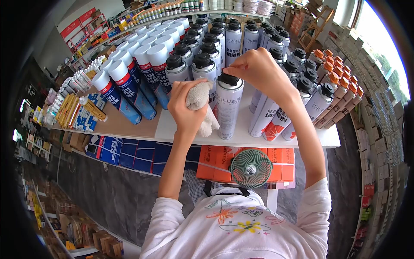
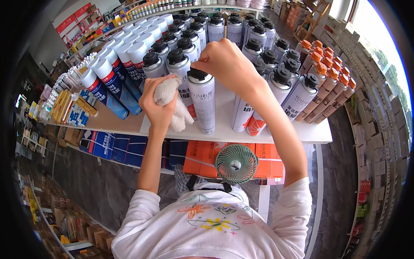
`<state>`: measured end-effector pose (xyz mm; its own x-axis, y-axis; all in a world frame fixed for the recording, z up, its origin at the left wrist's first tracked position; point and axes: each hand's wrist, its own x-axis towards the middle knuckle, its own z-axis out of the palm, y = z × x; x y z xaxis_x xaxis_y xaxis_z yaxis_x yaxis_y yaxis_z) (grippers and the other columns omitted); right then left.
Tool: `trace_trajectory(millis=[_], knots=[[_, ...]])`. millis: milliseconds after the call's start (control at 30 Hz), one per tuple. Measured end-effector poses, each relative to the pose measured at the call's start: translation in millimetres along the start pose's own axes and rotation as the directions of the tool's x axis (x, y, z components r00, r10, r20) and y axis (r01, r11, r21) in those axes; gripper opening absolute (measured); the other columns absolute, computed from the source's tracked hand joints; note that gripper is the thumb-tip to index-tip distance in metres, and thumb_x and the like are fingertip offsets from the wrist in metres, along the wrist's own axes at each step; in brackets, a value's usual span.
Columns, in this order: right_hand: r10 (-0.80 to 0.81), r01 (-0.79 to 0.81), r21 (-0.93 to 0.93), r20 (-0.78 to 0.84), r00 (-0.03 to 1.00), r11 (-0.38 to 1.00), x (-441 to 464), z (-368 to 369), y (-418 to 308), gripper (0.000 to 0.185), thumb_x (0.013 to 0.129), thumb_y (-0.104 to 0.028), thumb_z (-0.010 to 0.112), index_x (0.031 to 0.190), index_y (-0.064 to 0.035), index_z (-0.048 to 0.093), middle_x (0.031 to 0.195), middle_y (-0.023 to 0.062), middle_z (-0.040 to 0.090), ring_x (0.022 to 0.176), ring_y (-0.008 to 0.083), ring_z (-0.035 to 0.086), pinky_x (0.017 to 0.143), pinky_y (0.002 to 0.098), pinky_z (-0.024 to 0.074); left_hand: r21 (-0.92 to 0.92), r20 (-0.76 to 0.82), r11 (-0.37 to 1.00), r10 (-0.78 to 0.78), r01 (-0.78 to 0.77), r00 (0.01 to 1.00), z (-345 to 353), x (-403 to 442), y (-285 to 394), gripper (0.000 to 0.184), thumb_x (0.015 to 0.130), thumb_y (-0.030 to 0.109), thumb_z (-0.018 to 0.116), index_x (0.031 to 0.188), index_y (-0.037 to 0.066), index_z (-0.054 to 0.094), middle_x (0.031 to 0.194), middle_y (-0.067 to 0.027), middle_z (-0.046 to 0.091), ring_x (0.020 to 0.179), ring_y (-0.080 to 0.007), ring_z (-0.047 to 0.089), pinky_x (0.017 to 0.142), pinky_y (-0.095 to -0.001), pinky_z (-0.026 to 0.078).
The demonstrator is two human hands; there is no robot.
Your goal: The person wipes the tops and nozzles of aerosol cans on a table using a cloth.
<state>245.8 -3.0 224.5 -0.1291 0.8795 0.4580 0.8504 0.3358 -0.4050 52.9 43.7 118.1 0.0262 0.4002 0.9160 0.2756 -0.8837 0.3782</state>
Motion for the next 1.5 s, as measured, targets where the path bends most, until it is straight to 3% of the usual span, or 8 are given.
trace_trajectory(millis=[100,167,233,433,900,1133,1300,1500], knots=[[-0.108,0.106,0.025,0.083,0.991,0.994,6,-6,10,0.022,0.089,-0.024,0.075,0.097,-0.0035,0.079,0.077,0.0162,0.072,0.068,0.0261,0.068,0.066,0.0344,0.0532,0.002,-0.002,1.0,0.007,-0.007,1.0,-6,-2,3,0.038,0.061,-0.008,0.075,0.096,0.006,0.075,0.09,-0.0053,0.072,0.082,-0.0228,0.063,0.076,-0.0322,0.051],[-0.032,0.037,-0.022,0.184,0.982,0.999,7,-15,6,0.024,0.091,-0.025,0.073,0.102,-0.0045,0.078,0.089,0.017,0.075,0.078,0.0267,0.071,0.073,0.0353,0.055,-0.023,0.045,1.0,0.005,-0.004,0.999,-10,0,9,0.04,0.062,-0.012,0.074,0.1,0.001,0.074,0.095,-0.0087,0.072,0.086,-0.0235,0.064,0.081,-0.0323,0.05],[-0.221,0.221,0.022,0.171,0.96,0.975,15,-12,21,0.024,0.092,-0.024,0.072,0.107,-0.0061,0.078,0.097,0.0161,0.076,0.084,0.0271,0.073,0.077,0.0357,0.0561,-0.035,0.051,0.999,0.017,-0.015,0.999,-10,2,14,0.04,0.062,-0.012,0.074,0.1,0.001,0.073,0.096,-0.009,0.072,0.087,-0.0238,0.063,0.081,-0.0326,0.05],[-0.073,0.048,0.089,0.302,0.951,0.995,18,-18,27,0.025,0.092,-0.023,0.072,0.11,-0.0059,0.077,0.097,0.0159,0.076,0.085,0.0275,0.074,0.08,0.034,0.0571,-0.03,0.066,0.998,0.057,-0.056,0.996,-6,6,20,0.04,0.06,-0.011,0.074,0.098,0.001,0.073,0.097,-0.0096,0.072,0.087,-0.025,0.063,0.081,-0.0336,0.05],[-0.038,0.046,-0.047,0.156,0.987,0.998,-1,-27,23,0.032,0.088,-0.029,0.076,0.104,-0.0002,0.077,0.09,0.019,0.075,0.079,0.0273,0.073,0.075,0.0334,0.0569,-0.051,0.072,0.991,0.129,-0.125,0.989,21,11,20,0.048,0.054,-0.011,0.072,0.099,0.006,0.074,0.093,-0.005,0.069,0.084,-0.0263,0.059,0.076,-0.0357,0.05],[-0.083,0.074,0.056,0.163,0.983,0.996,-1,-25,26,0.025,0.089,-0.02,0.075,0.109,-0.0052,0.076,0.098,0.0172,0.075,0.083,0.0262,0.074,0.079,0.0321,0.0569,-0.036,0.094,0.993,0.118,-0.115,0.989,25,9,16,0.049,0.054,-0.011,0.072,0.1,0.006,0.073,0.092,-0.0048,0.068,0.084,-0.0269,0.059,0.077,-0.0362,0.05],[-0.132,0.116,0.174,0.081,0.988,0.978,-3,-11,40,0.019,0.087,-0.014,0.075,0.103,-0.0049,0.077,0.091,0.0174,0.074,0.079,0.0282,0.073,0.073,0.0317,0.057,-0.014,0.112,0.991,0.134,-0.134,0.985,31,14,19,0.049,0.053,-0.011,0.072,0.099,0.006,0.073,0.091,-0.0055,0.068,0.084,-0.027,0.059,0.076,-0.037,0.05],[-0.173,0.165,0.224,0.015,0.985,0.96,-7,-7,44,0.016,0.083,-0.009,0.077,0.098,-0.0039,0.078,0.084,0.0177,0.073,0.075,0.0287,0.073,0.069,0.0323,0.057,-0.043,0.157,0.93,0.368,-0.366,0.917,31,14,21,0.047,0.051,-0.004,0.075,0.097,0.005,0.073,0.094,-0.003,0.07,0.084,-0.0234,0.06,0.071,-0.0351,0.051]])
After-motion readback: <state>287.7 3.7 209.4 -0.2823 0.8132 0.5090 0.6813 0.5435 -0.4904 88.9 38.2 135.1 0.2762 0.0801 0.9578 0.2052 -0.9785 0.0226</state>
